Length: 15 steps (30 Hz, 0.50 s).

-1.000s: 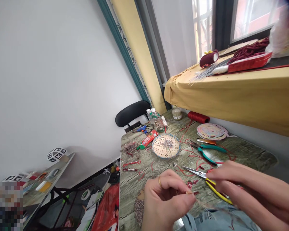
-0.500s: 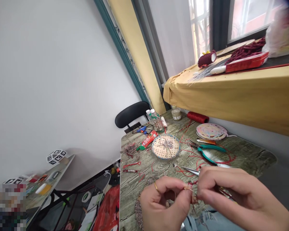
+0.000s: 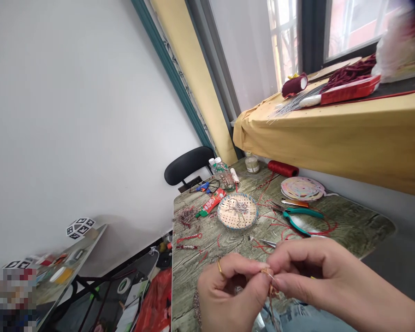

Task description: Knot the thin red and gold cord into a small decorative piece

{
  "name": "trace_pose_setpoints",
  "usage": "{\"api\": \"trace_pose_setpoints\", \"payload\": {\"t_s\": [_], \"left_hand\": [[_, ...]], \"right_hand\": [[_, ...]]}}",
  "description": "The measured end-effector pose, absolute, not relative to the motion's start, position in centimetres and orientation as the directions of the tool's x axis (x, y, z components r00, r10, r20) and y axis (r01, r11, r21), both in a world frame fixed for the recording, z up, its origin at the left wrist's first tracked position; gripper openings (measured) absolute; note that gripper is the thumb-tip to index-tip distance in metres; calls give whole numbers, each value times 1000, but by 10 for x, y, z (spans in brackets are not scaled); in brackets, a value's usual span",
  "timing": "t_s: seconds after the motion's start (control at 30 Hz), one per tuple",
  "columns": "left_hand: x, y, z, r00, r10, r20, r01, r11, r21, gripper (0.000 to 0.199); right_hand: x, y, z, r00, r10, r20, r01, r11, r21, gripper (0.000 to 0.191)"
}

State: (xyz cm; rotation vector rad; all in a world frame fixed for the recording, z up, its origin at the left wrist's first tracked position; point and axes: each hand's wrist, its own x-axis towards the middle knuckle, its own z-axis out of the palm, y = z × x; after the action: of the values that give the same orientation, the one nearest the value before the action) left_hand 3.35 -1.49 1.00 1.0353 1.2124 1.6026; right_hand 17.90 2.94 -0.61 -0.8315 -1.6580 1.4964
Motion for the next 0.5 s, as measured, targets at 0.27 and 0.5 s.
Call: {"api": "trace_pose_setpoints", "payload": {"t_s": [0.27,0.5], "left_hand": [[21,-12,4,-15,999,35,-304,-38,952,13],[30,-14,8,-316,943,101,-101,-140,985,21]], "right_hand": [[182,36,-10,-301,808,506,323,586,-743,14],[192,41,-7,-517,854,58,54,100,-994,33]]}}
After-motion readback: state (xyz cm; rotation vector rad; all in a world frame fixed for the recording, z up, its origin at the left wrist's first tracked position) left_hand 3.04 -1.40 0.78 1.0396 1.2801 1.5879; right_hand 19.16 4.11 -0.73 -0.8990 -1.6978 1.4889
